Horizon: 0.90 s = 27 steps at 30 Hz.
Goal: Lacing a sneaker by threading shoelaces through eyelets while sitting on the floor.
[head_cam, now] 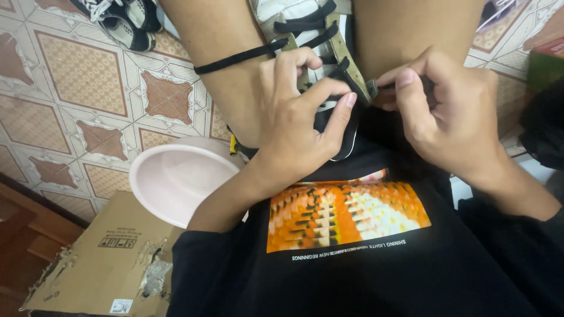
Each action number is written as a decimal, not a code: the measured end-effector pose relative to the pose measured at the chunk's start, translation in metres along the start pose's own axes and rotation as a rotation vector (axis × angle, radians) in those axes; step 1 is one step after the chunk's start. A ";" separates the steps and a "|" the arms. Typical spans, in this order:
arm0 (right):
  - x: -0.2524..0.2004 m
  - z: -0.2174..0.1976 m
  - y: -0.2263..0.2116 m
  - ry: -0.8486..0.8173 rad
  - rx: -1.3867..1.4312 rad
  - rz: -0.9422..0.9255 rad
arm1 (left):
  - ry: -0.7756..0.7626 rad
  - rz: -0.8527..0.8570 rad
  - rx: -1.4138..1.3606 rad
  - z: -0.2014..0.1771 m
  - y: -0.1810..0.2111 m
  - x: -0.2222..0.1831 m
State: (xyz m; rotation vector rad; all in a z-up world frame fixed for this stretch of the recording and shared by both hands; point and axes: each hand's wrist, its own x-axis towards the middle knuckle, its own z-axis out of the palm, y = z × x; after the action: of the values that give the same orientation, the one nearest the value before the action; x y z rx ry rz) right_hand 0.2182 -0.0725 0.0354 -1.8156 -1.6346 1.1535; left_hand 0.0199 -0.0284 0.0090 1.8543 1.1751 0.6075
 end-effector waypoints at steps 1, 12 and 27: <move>-0.001 0.000 0.001 0.000 0.000 0.000 | 0.000 0.000 0.000 0.001 -0.001 -0.002; 0.001 0.009 0.014 0.038 0.336 0.167 | -0.112 0.476 0.171 0.004 -0.020 0.010; 0.002 -0.022 0.020 -0.023 -0.140 0.089 | -0.130 0.462 0.154 -0.005 -0.027 0.013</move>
State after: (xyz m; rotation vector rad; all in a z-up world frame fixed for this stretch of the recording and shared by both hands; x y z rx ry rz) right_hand 0.2481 -0.0700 0.0315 -1.9878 -1.7012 1.1262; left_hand 0.0083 -0.0086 -0.0116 2.2838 0.7255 0.6479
